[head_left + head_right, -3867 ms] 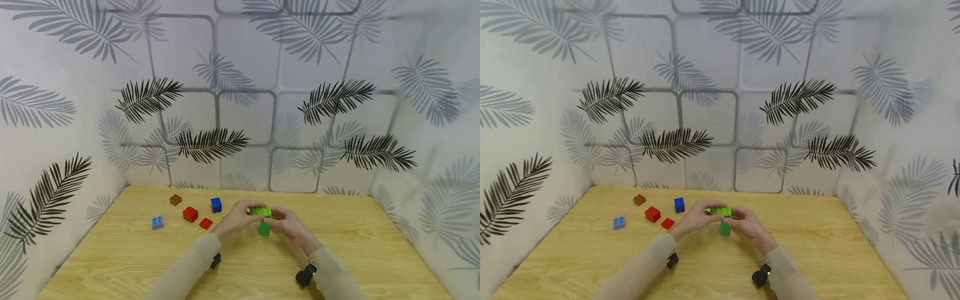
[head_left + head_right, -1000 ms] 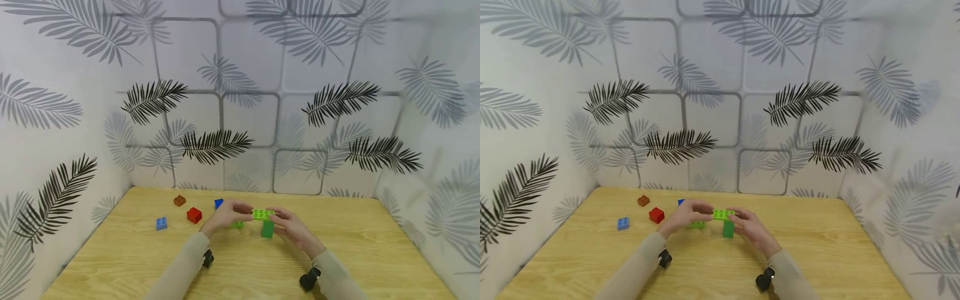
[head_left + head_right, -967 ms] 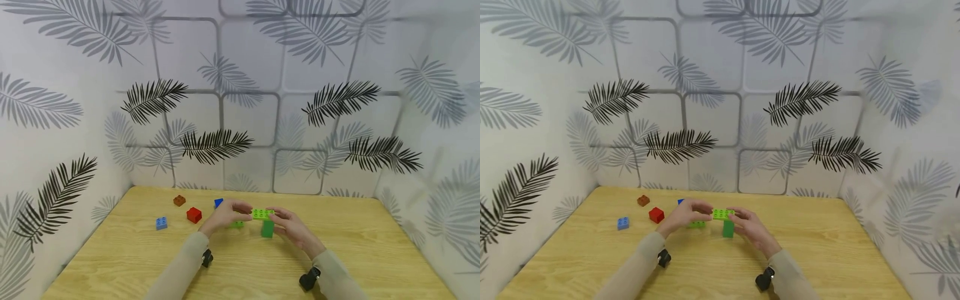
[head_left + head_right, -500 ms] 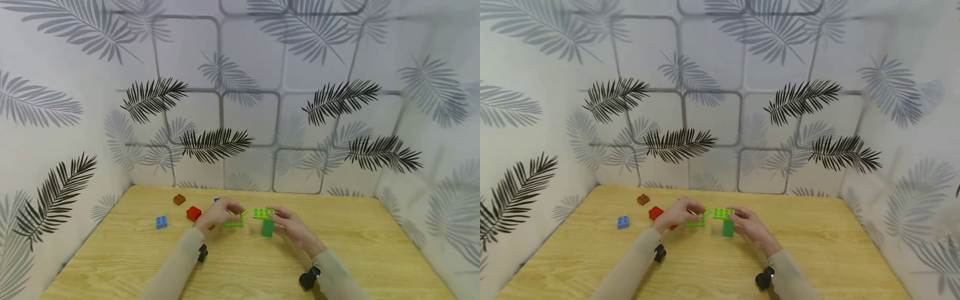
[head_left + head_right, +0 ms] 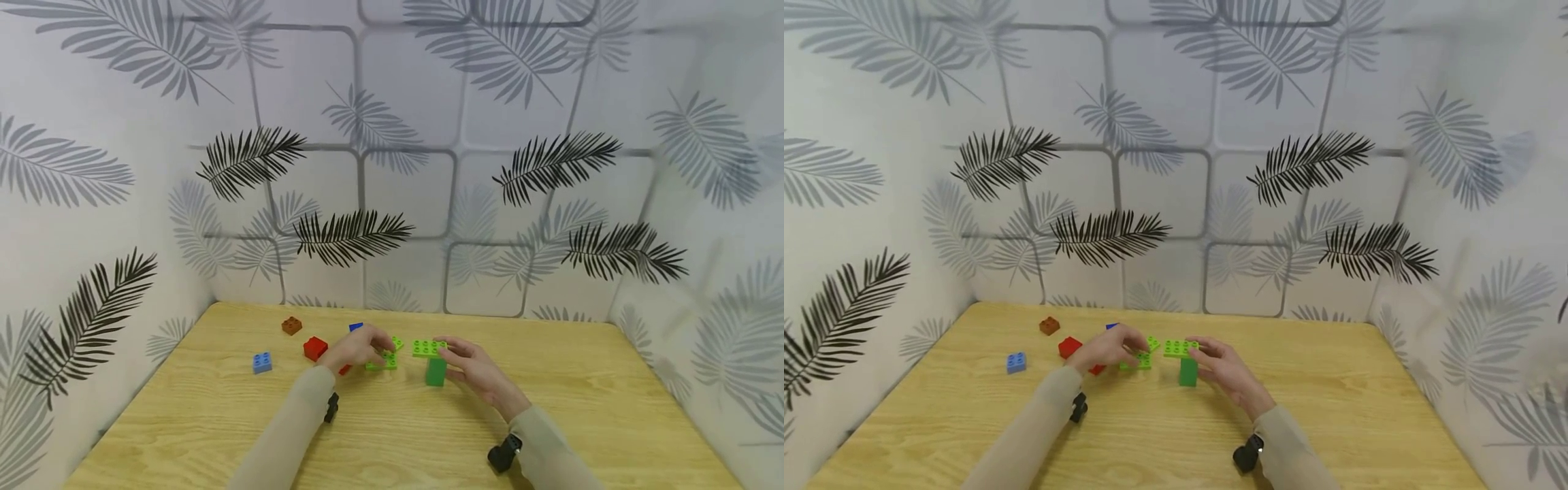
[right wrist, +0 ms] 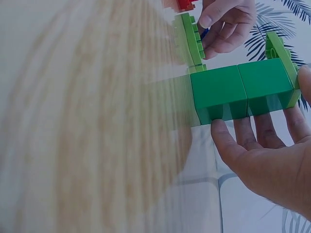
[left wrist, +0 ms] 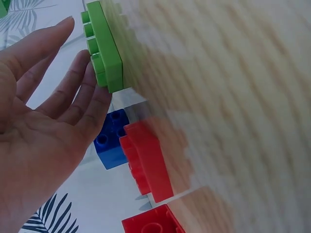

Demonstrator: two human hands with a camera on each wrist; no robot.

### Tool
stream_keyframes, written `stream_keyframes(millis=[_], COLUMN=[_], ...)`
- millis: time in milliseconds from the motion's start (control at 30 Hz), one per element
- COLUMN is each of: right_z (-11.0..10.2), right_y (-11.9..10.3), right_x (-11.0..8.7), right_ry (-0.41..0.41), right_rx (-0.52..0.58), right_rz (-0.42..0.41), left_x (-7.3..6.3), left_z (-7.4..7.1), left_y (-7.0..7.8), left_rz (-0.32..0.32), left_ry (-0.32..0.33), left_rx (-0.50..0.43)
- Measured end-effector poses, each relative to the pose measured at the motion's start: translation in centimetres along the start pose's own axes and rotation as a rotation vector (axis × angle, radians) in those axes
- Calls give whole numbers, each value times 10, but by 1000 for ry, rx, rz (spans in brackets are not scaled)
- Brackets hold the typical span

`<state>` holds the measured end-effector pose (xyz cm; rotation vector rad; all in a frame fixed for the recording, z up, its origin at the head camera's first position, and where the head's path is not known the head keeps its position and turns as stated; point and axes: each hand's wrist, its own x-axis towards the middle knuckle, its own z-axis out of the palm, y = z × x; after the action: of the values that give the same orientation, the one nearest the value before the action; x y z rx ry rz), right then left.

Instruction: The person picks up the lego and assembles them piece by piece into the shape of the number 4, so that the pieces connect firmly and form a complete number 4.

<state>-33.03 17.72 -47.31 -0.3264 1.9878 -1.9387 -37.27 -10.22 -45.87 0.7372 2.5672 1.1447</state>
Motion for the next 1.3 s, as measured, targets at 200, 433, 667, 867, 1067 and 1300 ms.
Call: stream_keyframes(millis=[200,433,667,867,1067,1300], right_z=[0,-1,-1,-1,-1,-1], right_y=[3,0,2,3,3,4], right_x=[0,-1,1,1,2,0], right_ry=[-5,-10,-7,-6,-5,-4], right_rx=[2,-7,-10,-1,1,0], right_rz=[-1,-13,-7,-10,-8,-10], left_x=[4,6,7,6,3,1], left_z=[3,3,5,5,3,1], left_y=[-2,-3,-4,-3,-4,-3], left_rz=[-3,-64,-73,-46,-22,5], left_ry=[-25,-39,-52,-75,-75,-52], left_rx=[35,77,65,76,86,23])
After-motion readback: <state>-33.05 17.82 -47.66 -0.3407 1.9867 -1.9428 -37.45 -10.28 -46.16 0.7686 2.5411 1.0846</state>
